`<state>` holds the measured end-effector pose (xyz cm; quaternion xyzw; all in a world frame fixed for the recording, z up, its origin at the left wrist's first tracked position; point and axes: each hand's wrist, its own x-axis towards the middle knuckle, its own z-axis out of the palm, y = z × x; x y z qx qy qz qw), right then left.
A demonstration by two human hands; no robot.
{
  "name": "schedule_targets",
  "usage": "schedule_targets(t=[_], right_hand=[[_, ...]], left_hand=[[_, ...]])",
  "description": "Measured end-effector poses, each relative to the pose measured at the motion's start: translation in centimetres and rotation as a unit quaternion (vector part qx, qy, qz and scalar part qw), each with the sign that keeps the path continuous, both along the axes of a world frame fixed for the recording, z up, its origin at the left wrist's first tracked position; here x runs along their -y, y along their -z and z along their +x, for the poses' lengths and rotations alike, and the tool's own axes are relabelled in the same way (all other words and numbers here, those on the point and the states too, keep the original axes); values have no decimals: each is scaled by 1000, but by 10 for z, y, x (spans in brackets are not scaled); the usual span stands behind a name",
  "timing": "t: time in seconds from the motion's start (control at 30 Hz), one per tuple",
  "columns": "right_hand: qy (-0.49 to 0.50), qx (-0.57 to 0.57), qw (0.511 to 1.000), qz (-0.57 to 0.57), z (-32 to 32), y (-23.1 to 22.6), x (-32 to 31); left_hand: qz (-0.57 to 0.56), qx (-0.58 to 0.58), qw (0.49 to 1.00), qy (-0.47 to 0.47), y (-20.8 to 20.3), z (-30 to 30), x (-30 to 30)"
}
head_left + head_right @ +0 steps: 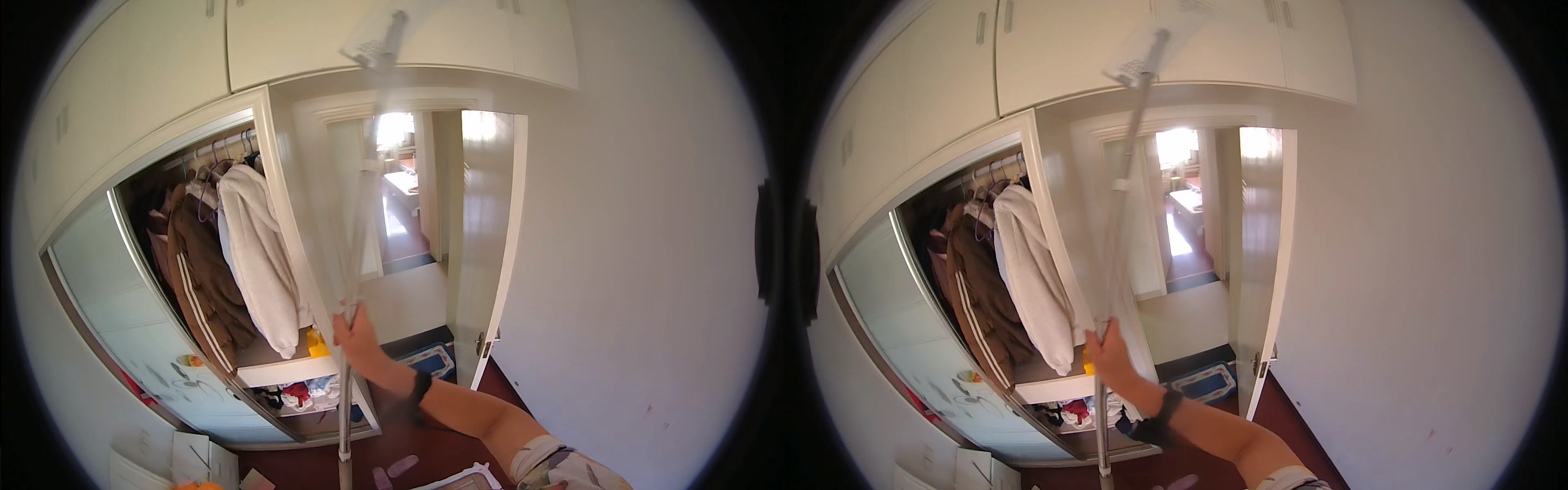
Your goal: The person wipes the top exterior and interior frame of a white closet using a long-handled cleaning tool.
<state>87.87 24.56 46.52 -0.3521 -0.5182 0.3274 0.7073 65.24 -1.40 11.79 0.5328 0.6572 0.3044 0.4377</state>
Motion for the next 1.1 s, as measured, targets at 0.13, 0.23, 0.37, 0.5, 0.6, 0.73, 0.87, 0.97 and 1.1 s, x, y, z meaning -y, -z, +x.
schedule_targets(t=[0.13,0.23,0.37,0.5,0.6,0.73,0.87,0.97,1.1], right_hand=[[-40,47,998,2,-21,-21,26],[-104,60,992,-29,-4,-20,29],[-114,100,987,-50,28,-21,40],[-79,46,995,-33,66,-12,31],[-69,22,997,-17,92,-8,24],[-66,42,996,-47,106,-13,27],[-51,67,996,-27,123,-35,27],[-25,63,998,9,147,-60,12],[54,82,994,53,180,-96,-7]], left_hand=[[-51,72,996,-10,-2,12,24],[-14,-8,1000,8,-2,24,27],[47,-86,993,69,27,18,29],[4,-32,999,19,59,19,12],[18,-20,998,52,64,26,-5],[23,7,998,57,36,50,-5],[-12,66,995,70,-41,94,-8],[-79,180,974,116,-54,112,-29],[-22,54,991,117,-94,141,-60]])
